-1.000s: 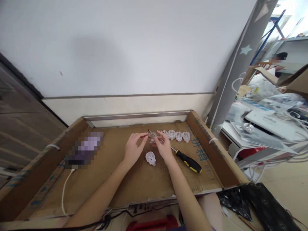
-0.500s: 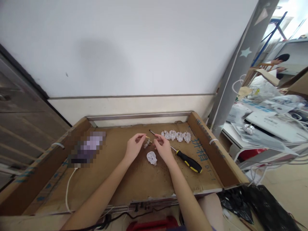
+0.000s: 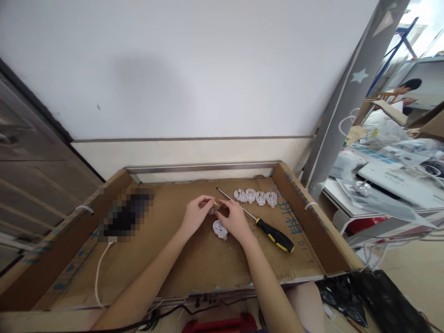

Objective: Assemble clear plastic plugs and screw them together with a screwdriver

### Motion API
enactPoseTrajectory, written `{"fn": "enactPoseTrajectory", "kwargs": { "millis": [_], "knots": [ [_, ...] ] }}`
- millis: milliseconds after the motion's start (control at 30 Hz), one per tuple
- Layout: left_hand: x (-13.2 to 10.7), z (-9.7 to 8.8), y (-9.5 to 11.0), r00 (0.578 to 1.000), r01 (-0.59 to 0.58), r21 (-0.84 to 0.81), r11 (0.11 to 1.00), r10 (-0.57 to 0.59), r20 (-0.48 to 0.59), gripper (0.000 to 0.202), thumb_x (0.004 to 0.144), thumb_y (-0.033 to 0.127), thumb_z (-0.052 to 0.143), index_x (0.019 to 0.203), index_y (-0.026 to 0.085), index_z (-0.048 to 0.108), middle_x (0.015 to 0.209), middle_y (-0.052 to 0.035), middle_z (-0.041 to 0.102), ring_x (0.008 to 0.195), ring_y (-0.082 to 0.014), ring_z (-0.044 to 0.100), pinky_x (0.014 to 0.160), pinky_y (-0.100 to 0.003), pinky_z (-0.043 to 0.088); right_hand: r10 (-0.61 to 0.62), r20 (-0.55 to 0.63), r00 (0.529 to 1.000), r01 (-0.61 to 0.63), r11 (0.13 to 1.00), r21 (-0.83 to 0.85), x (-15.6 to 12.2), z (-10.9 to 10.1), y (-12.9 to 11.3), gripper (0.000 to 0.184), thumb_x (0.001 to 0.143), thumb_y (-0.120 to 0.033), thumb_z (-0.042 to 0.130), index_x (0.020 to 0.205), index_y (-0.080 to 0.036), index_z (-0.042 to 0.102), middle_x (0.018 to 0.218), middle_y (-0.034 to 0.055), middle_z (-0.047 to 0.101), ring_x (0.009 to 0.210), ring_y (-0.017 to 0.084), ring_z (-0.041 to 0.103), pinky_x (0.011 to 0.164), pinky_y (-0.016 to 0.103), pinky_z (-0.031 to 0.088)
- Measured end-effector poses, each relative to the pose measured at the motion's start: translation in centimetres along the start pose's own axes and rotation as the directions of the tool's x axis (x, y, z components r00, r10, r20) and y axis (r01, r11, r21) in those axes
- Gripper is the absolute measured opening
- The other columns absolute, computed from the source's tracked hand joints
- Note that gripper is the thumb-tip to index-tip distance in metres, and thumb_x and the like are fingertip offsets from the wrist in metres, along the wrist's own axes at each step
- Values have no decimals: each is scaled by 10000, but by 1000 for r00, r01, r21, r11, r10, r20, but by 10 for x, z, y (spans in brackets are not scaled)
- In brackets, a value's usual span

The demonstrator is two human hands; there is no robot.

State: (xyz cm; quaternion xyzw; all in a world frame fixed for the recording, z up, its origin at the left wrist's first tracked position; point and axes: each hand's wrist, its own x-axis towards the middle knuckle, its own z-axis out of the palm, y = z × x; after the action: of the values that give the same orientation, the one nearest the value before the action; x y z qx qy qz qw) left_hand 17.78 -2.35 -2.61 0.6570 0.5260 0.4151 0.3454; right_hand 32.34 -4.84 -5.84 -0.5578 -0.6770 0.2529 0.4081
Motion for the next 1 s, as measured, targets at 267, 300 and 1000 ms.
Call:
{"fn": "enactPoseTrajectory", "kwargs": {
  "millis": [267, 300, 1000],
  "knots": [
    [-2, 9, 2, 1000, -31, -292, 956, 29, -11, 166, 756, 292, 580, 824, 158, 651, 837, -63, 700, 796, -183, 667, 763, -316, 530, 49, -142, 989, -25, 986, 163, -1, -3, -9, 341, 865, -377, 509, 1088, -121, 528, 1006, 63, 565, 904, 133, 557, 823, 345, 490],
    [-2, 9, 3, 1000, -31, -338, 940, 29, -9, 177, 758, 303, 583, 831, 156, 650, 829, -64, 700, 788, -184, 668, 753, -319, 536, 60, -163, 985, -28, 981, 191, -1, -4, -9, 341, 865, -377, 510, 1090, -121, 527, 1000, 61, 565, 893, 130, 558, 816, 341, 492],
    [-10, -7, 11, 830, -532, 398, 747, 554, 69, 228, 914, 194, 388, 993, 221, 600, 911, -37, 620, 864, -153, 576, 771, -272, 461, 188, -95, 978, -90, 782, 617, 9, 1, 0, 338, 867, -337, 511, 1137, -134, 498, 1062, 71, 536, 870, 118, 551, 742, 291, 513]
  ]
}}
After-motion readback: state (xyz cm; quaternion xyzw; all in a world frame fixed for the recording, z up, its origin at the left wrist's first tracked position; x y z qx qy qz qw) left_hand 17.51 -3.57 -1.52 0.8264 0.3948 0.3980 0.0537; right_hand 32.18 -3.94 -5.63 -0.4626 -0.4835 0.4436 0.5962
